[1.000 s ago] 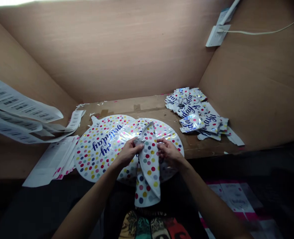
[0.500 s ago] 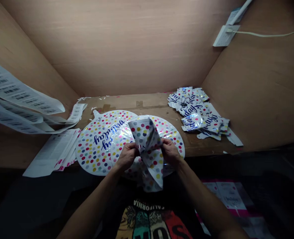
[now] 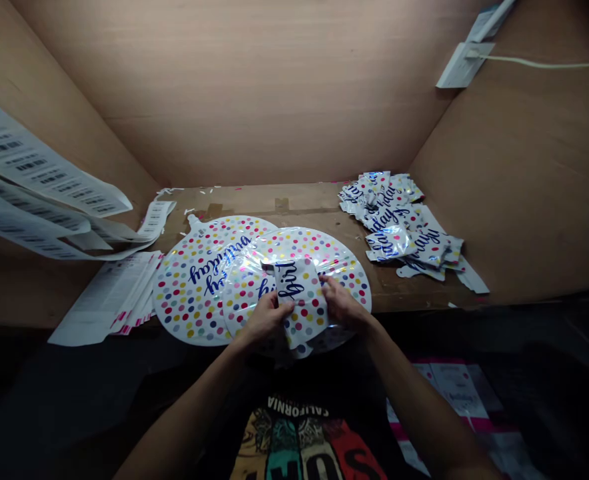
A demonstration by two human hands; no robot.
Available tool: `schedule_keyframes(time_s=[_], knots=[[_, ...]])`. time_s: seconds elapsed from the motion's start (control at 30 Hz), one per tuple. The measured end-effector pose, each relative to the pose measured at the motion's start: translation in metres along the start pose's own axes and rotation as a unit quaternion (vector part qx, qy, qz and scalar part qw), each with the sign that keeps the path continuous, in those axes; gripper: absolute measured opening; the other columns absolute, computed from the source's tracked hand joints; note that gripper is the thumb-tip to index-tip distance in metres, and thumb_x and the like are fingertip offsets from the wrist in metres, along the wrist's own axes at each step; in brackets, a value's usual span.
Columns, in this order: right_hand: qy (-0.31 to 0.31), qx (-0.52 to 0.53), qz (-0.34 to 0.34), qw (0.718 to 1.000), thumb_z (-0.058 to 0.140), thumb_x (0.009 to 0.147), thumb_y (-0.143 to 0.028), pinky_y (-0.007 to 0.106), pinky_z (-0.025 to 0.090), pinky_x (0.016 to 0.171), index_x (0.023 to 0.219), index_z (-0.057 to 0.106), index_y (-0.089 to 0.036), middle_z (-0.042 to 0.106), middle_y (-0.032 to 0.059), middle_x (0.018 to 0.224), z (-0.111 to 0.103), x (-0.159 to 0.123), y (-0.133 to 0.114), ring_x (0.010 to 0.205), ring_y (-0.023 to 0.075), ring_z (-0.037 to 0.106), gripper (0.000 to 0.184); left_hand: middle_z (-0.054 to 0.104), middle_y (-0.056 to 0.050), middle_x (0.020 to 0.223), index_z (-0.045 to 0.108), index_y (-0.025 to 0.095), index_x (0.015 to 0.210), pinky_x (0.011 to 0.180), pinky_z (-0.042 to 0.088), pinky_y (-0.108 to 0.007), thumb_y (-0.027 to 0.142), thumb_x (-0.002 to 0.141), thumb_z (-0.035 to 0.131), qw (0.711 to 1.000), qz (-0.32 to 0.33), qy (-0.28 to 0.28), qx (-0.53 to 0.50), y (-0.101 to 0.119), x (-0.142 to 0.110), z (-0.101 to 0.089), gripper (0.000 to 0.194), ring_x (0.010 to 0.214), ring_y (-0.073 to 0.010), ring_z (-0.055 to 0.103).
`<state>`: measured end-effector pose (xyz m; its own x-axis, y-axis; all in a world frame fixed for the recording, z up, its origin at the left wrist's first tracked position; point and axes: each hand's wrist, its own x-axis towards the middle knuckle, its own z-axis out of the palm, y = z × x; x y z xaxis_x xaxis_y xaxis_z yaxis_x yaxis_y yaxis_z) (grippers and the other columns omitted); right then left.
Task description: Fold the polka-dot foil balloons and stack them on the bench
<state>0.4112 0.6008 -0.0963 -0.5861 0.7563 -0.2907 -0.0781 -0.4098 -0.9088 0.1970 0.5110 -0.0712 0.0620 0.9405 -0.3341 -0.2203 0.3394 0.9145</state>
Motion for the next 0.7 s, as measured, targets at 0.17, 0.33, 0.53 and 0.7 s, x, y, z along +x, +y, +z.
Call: schedule_keyframes(time_s=[0.17,0.33,0.53,0.7], knots=[[-0.009,0.112,0.002,0.994,0.086,0.075,-0.038,0.029,0.054,0.069,0.107,0.07,-0.021,0.073,0.0011,0.084,0.003,-0.016,0.0,0.068,0.0159,0.065,0.04,0.075,-0.006,0.092,0.075,0.017,0.108,0.076,0.056,-0.03,0.033,0.08,0.08,0.999,0.028,-0.028,0.011,0.002,-0.002,-0.007,0.033,0.081,-0.0194,0.069],[0.022,0.068,-0.04,0.997,0.083,0.067,-0.025,0.022,0.041,0.052,0.069,0.067,-0.017,0.065,-0.0001,0.068,0.0,-0.015,-0.012,0.056,0.0108,0.053,0.017,0.067,-0.006,0.077,0.076,0.012,0.082,0.061,0.048,-0.024,0.032,0.08,0.066,0.997,0.038,-0.037,0.054,0.018,-0.003,-0.012,0.022,0.065,-0.013,0.058],[0.03,0.082,-0.026,0.996,0.075,0.084,-0.049,0.028,0.049,0.063,0.102,0.068,-0.022,0.068,0.001,0.079,-0.001,-0.01,-0.022,0.068,0.0172,0.063,0.033,0.062,-0.011,0.13,0.063,0.023,0.134,0.065,0.057,-0.026,0.024,0.077,0.078,0.932,0.19,-0.019,0.307,0.027,-0.007,0.003,0.059,0.083,-0.0155,0.065],[0.0,-0.089,-0.008,0.996,0.08,0.078,-0.039,0.023,0.043,0.06,0.096,0.068,-0.017,0.064,-0.0013,0.075,-0.02,-0.012,-0.043,0.062,0.0116,0.054,0.031,0.051,-0.011,0.145,0.053,0.029,0.145,0.071,0.064,-0.029,0.019,0.09,0.063,0.9,0.251,-0.038,0.354,0.01,0.0,0.003,0.057,0.082,-0.0126,0.067]])
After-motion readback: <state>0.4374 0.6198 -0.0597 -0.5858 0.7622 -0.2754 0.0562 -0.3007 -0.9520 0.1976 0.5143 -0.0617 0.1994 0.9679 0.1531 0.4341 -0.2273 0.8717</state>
